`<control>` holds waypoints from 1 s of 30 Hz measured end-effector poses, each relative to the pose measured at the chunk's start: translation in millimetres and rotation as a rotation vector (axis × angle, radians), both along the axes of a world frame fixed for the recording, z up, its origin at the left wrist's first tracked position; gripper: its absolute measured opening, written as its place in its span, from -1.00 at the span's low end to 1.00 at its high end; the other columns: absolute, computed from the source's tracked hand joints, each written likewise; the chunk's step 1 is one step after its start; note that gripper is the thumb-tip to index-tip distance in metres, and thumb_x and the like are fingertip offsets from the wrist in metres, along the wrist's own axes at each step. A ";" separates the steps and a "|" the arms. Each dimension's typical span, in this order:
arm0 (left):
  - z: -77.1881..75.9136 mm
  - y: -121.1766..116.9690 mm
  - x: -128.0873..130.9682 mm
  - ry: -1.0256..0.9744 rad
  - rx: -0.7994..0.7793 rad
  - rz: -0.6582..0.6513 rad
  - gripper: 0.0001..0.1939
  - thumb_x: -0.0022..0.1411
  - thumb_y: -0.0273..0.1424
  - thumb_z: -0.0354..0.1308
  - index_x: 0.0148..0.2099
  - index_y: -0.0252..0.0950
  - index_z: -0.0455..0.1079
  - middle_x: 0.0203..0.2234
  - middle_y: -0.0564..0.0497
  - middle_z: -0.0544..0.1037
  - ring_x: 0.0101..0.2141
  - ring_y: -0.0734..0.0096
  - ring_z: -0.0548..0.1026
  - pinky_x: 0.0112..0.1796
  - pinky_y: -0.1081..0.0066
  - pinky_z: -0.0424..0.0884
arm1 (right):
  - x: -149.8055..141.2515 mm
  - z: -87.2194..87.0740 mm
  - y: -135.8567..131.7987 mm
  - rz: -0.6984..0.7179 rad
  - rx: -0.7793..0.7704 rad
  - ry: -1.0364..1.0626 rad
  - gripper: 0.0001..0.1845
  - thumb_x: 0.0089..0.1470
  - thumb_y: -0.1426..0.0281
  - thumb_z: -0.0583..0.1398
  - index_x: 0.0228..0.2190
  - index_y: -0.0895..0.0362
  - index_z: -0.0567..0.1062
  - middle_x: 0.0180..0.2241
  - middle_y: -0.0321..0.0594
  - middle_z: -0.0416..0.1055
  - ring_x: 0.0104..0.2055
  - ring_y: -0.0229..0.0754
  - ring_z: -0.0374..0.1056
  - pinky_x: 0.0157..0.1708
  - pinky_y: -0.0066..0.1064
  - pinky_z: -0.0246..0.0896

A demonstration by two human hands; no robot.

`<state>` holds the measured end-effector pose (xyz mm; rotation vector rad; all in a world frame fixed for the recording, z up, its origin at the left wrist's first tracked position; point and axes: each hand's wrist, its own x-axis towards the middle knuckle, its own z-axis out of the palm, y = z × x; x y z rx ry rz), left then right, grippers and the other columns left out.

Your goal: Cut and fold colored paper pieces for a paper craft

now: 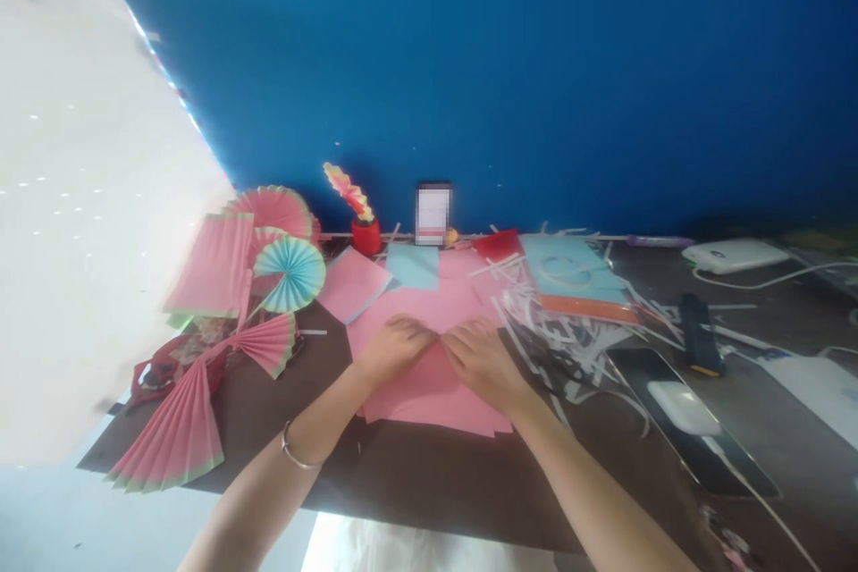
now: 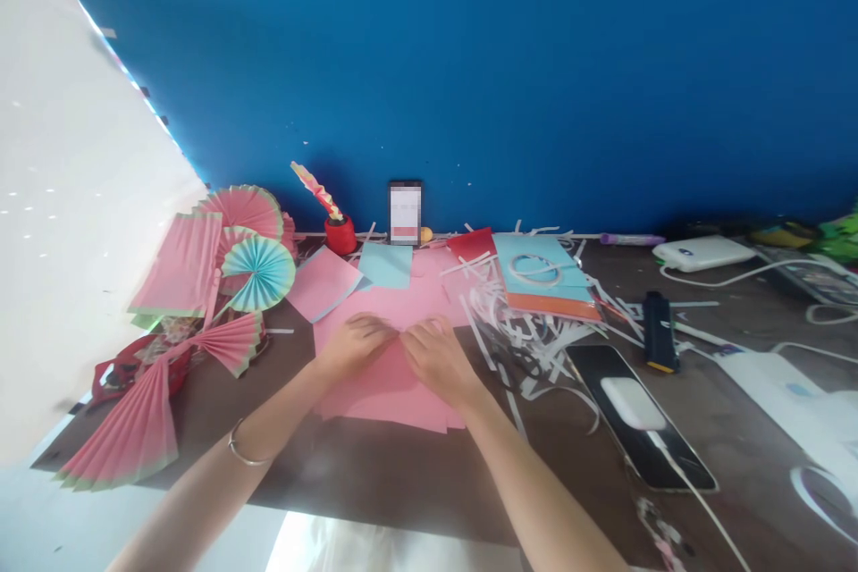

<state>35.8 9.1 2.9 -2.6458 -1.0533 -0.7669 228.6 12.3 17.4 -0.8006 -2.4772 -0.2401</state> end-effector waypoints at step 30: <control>-0.7 1.4 -2.9 0.027 -0.066 0.003 -0.77 0.23 -0.54 -0.07 -0.15 -0.27 0.37 -0.28 0.01 0.55 -0.28 0.43 0.50 -0.13 0.32 0.35 | 3.3 -5.1 2.8 0.027 -0.035 0.085 -0.71 0.12 0.56 -0.04 -0.27 0.14 0.45 -0.42 -0.20 0.42 -0.32 -0.19 0.26 -0.14 -0.25 0.04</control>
